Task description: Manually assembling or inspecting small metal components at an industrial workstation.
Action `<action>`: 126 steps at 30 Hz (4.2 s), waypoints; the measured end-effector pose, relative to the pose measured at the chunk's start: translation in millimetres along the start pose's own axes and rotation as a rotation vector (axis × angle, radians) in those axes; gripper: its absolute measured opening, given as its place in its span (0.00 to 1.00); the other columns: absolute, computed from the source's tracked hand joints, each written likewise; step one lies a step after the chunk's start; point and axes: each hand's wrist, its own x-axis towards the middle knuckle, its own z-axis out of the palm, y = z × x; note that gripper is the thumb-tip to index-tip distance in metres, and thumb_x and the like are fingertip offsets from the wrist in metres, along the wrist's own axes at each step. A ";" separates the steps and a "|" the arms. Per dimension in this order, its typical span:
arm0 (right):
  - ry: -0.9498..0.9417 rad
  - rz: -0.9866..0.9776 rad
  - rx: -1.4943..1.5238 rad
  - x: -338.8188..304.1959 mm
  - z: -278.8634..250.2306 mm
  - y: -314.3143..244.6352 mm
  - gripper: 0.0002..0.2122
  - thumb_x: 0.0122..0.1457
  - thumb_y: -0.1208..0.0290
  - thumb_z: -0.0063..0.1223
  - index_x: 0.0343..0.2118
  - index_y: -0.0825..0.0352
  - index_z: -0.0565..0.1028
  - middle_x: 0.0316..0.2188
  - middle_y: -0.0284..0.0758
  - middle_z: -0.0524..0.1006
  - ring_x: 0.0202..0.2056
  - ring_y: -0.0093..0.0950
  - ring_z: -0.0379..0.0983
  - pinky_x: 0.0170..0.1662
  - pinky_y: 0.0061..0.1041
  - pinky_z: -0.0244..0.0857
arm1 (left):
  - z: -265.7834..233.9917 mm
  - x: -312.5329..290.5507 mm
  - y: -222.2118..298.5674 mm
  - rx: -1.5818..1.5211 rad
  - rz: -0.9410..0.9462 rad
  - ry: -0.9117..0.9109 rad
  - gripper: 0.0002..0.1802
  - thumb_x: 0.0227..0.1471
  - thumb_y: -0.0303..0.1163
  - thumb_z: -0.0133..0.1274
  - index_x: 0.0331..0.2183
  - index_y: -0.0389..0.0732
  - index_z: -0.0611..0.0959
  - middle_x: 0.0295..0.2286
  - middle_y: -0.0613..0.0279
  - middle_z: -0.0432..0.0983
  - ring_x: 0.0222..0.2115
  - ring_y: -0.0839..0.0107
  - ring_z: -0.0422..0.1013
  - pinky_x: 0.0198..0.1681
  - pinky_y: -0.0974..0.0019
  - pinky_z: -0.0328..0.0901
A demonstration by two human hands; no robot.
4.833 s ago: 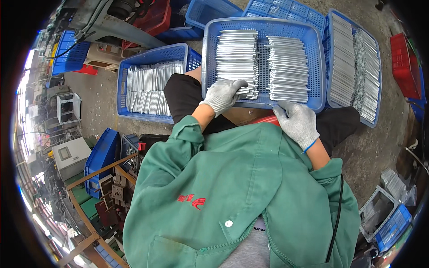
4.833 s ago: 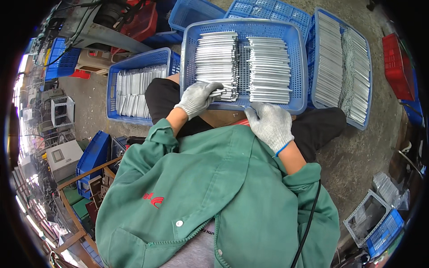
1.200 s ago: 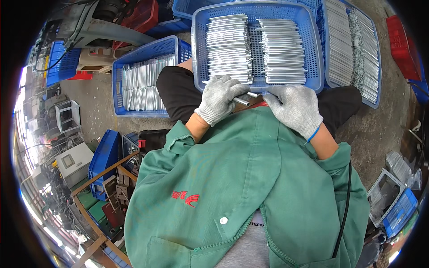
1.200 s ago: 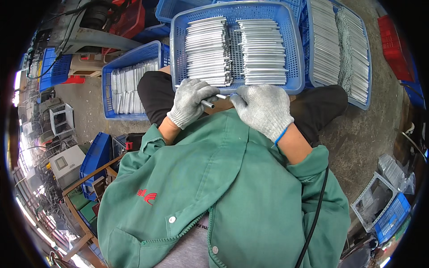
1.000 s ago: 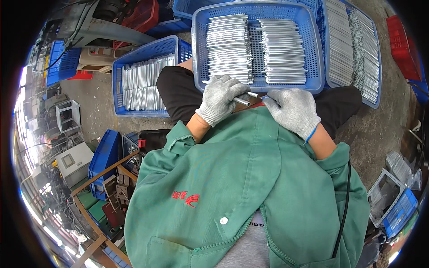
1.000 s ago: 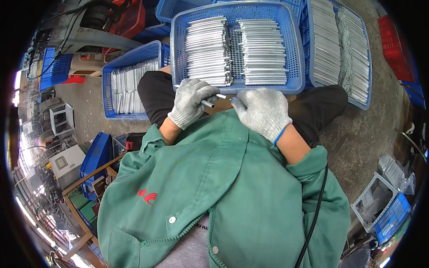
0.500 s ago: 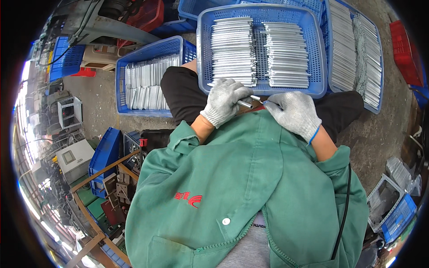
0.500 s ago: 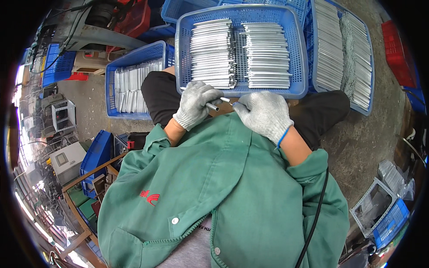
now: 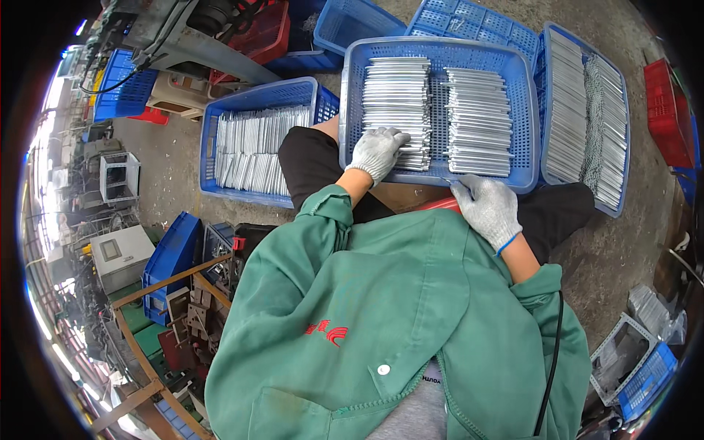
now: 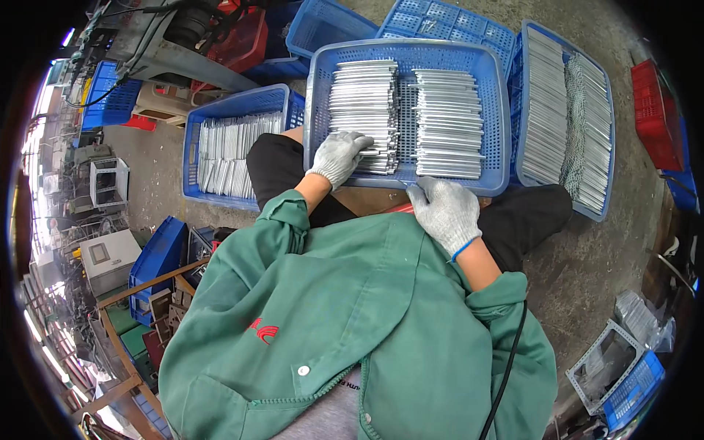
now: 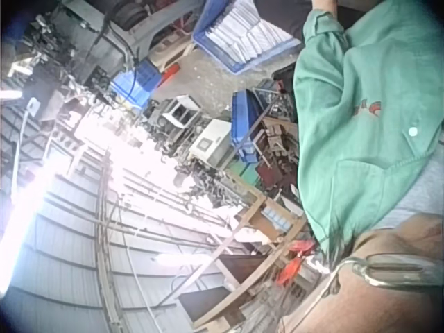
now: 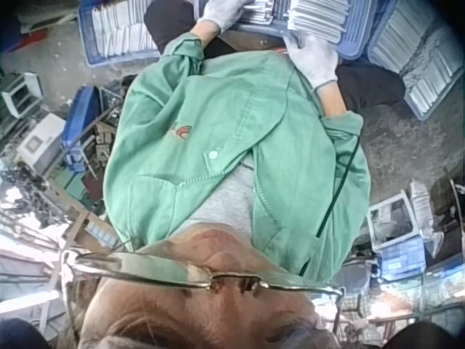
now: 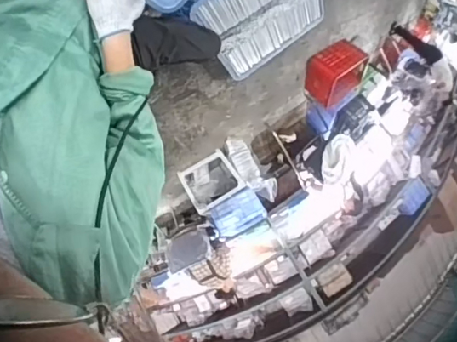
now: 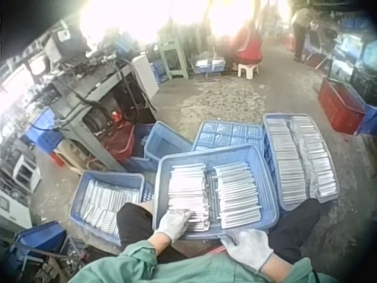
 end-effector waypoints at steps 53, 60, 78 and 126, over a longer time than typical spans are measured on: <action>-0.018 -0.275 -0.068 -11.8 -32.0 -22.2 0.09 0.57 0.64 0.60 0.31 0.62 0.88 0.17 0.34 0.81 0.15 0.34 0.73 0.21 0.30 0.65 | -86.3 -38.9 68.0 -0.303 0.226 0.096 0.12 0.53 0.42 0.62 0.39 0.51 0.87 0.32 0.70 0.79 0.34 0.62 0.73 0.47 0.59 0.66; -0.101 -0.175 0.004 -3.3 -49.5 -31.5 0.10 0.58 0.64 0.60 0.31 0.62 0.88 0.17 0.34 0.81 0.15 0.33 0.73 0.21 0.30 0.65 | -89.7 -37.9 67.9 -0.269 0.232 0.099 0.12 0.52 0.41 0.62 0.39 0.50 0.88 0.31 0.70 0.79 0.34 0.63 0.73 0.48 0.59 0.66; -0.033 -0.013 0.094 -5.7 -14.3 4.7 0.13 0.61 0.58 0.58 0.32 0.63 0.87 0.21 0.37 0.83 0.21 0.41 0.77 0.28 0.35 0.70 | -28.7 -1.9 16.6 -0.125 0.114 0.076 0.12 0.54 0.42 0.63 0.38 0.49 0.87 0.34 0.70 0.81 0.37 0.63 0.75 0.49 0.59 0.66; 0.038 -0.054 0.229 -44.2 -6.6 50.9 0.11 0.60 0.63 0.62 0.38 0.65 0.87 0.32 0.36 0.87 0.27 0.36 0.82 0.31 0.31 0.72 | 12.1 107.4 142.4 -0.607 -0.003 -0.792 0.33 0.59 0.53 0.61 0.51 0.33 0.81 0.43 0.47 0.84 0.40 0.49 0.80 0.51 0.52 0.73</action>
